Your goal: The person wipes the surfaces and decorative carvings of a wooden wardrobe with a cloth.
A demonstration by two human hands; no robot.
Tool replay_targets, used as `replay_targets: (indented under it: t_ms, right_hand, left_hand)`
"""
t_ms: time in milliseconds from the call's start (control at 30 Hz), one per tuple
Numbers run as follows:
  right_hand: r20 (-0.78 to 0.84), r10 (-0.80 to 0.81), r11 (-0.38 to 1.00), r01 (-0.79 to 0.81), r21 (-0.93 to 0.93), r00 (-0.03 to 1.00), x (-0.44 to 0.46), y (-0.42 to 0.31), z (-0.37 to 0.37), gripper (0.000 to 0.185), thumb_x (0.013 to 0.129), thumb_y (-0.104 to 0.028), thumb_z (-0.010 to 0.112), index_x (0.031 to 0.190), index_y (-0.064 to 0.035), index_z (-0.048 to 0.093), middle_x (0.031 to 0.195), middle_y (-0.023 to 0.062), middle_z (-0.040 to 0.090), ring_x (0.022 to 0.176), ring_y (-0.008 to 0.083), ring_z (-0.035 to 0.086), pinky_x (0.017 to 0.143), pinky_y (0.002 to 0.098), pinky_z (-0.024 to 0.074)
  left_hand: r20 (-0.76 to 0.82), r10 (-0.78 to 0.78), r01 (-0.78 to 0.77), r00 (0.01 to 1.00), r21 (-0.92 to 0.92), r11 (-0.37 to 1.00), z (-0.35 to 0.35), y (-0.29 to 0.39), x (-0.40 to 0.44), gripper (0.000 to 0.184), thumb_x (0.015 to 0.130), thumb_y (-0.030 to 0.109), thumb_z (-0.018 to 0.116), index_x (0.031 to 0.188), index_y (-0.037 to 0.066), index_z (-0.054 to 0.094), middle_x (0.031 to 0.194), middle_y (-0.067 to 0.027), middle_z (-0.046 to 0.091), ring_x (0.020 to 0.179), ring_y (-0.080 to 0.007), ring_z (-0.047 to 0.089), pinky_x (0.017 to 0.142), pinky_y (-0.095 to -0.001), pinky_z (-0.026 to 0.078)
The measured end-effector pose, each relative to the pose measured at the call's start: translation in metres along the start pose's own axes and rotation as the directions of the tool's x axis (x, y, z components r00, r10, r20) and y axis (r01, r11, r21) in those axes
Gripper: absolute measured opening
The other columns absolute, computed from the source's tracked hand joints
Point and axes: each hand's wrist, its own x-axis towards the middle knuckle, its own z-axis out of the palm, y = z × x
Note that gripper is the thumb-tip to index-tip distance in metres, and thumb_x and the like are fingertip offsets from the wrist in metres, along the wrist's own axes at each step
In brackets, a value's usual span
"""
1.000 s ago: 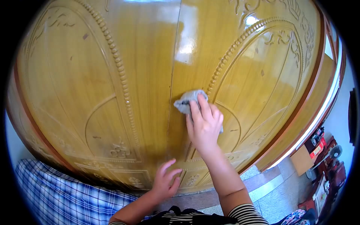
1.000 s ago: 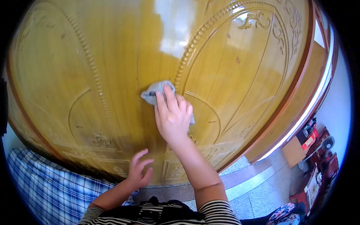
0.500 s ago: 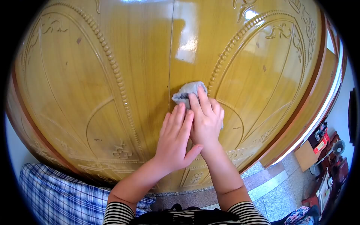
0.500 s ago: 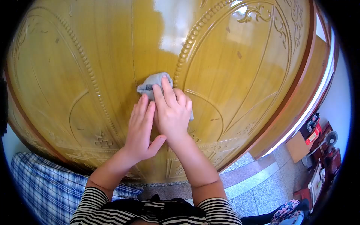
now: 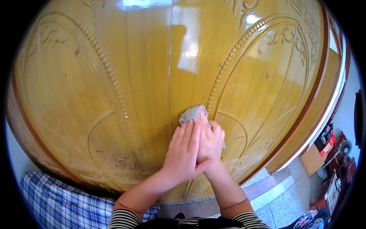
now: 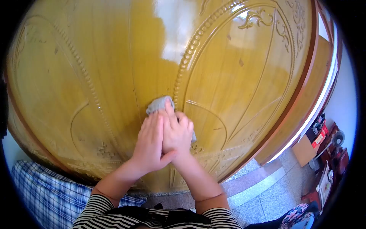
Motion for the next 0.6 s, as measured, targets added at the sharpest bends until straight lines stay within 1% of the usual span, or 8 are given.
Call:
replay_targets:
  t_ms: [67, 167, 233, 267, 333, 467, 567, 600]
  right_hand:
    - [-0.021, -0.008, 1.0, 0.008, 0.003, 1.0, -0.001, 0.0, 0.003, 0.035, 0.08, -0.022, 0.053, 0.113, -0.01, 0.058, 0.135, 0.0078, 0.045, 0.095, 0.0246, 0.05, 0.079, 0.036, 0.0353]
    - [0.026, 0.032, 0.998, -0.03, -0.055, 0.999, 0.025, -0.005, -0.009, 0.035, 0.08, -0.022, 0.053, 0.112, -0.0103, 0.058, 0.135, 0.0067, 0.046, 0.095, 0.0241, 0.05, 0.079, 0.0354, 0.0354]
    - [-0.056, 0.004, 1.0, -0.004, -0.002, 0.998, 0.035, -0.006, -0.013, 0.036, 0.08, -0.022, 0.053, 0.114, -0.0102, 0.058, 0.134, 0.0064, 0.047, 0.095, 0.024, 0.05, 0.079, 0.0357, 0.0355]
    - [-0.056, 0.006, 1.0, -0.006, -0.003, 0.998, 0.032, -0.006, -0.013, 0.036, 0.08, -0.022, 0.053, 0.114, -0.0102, 0.058, 0.134, 0.0064, 0.047, 0.095, 0.024, 0.05, 0.079, 0.0357, 0.0355]
    - [0.028, 0.039, 0.999, -0.039, -0.015, 0.999, 0.02, -0.008, -0.013, 0.038, 0.081, -0.021, 0.053, 0.116, -0.0093, 0.056, 0.133, 0.0073, 0.048, 0.095, 0.0238, 0.05, 0.079, 0.0356, 0.0356]
    - [0.024, 0.012, 1.0, -0.011, -0.015, 1.0, 0.006, -0.007, -0.005, 0.038, 0.081, -0.022, 0.053, 0.116, -0.0084, 0.056, 0.133, 0.0089, 0.048, 0.096, 0.024, 0.05, 0.08, 0.0361, 0.0357]
    - [-0.007, 0.028, 0.999, -0.028, -0.038, 1.0, 0.028, -0.009, -0.012, 0.037, 0.08, -0.021, 0.054, 0.115, -0.009, 0.057, 0.133, 0.0087, 0.048, 0.096, 0.0231, 0.05, 0.081, 0.0354, 0.0358]
    - [-0.035, 0.021, 0.999, -0.022, -0.03, 0.999, 0.031, -0.008, -0.011, 0.036, 0.08, -0.021, 0.053, 0.114, -0.0087, 0.057, 0.133, 0.0085, 0.048, 0.096, 0.023, 0.05, 0.081, 0.0356, 0.0358]
  left_hand:
    - [0.018, -0.013, 0.013, 1.0, -0.034, 0.999, 0.001, -0.003, 0.0, 0.089, 0.079, 0.049, 0.057, 0.133, -0.012, 0.021, 0.132, -0.0356, 0.031, 0.123, -0.0513, 0.03, 0.103, -0.0566, 0.022]
    - [0.005, 0.032, -0.032, 0.999, -0.014, 0.999, -0.012, -0.005, 0.023, 0.09, 0.079, 0.048, 0.058, 0.134, -0.012, 0.02, 0.133, -0.0358, 0.03, 0.124, -0.0517, 0.029, 0.103, -0.0564, 0.021]
    - [-0.016, 0.044, -0.044, 0.999, -0.008, 0.999, -0.018, -0.004, 0.034, 0.092, 0.078, 0.049, 0.059, 0.135, -0.012, 0.019, 0.134, -0.0351, 0.029, 0.125, -0.0507, 0.028, 0.104, -0.0565, 0.021]
    - [-0.015, 0.045, -0.045, 0.999, -0.01, 0.999, -0.016, -0.004, 0.03, 0.092, 0.078, 0.049, 0.059, 0.135, -0.012, 0.019, 0.134, -0.0351, 0.029, 0.125, -0.0507, 0.028, 0.104, -0.0565, 0.021]
    - [-0.035, 0.016, -0.018, 0.999, -0.048, 0.999, -0.01, -0.004, 0.015, 0.089, 0.078, 0.05, 0.058, 0.133, -0.011, 0.025, 0.131, -0.0339, 0.034, 0.121, -0.0502, 0.033, 0.101, -0.0564, 0.025]
    - [-0.009, -0.009, 0.008, 1.0, -0.088, 0.996, -0.003, -0.006, 0.003, 0.09, 0.077, 0.052, 0.057, 0.133, -0.011, 0.025, 0.131, -0.0335, 0.034, 0.122, -0.0494, 0.033, 0.102, -0.0561, 0.024]
    - [-0.027, 0.027, -0.029, 0.999, -0.083, 0.996, -0.017, -0.006, 0.025, 0.09, 0.078, 0.052, 0.057, 0.134, -0.01, 0.024, 0.132, -0.0336, 0.033, 0.122, -0.0497, 0.032, 0.102, -0.0563, 0.024]
    - [-0.01, 0.032, -0.033, 0.999, -0.097, 0.995, -0.02, -0.007, 0.029, 0.092, 0.079, 0.053, 0.056, 0.135, -0.01, 0.021, 0.135, -0.0334, 0.03, 0.125, -0.049, 0.029, 0.103, -0.0569, 0.022]
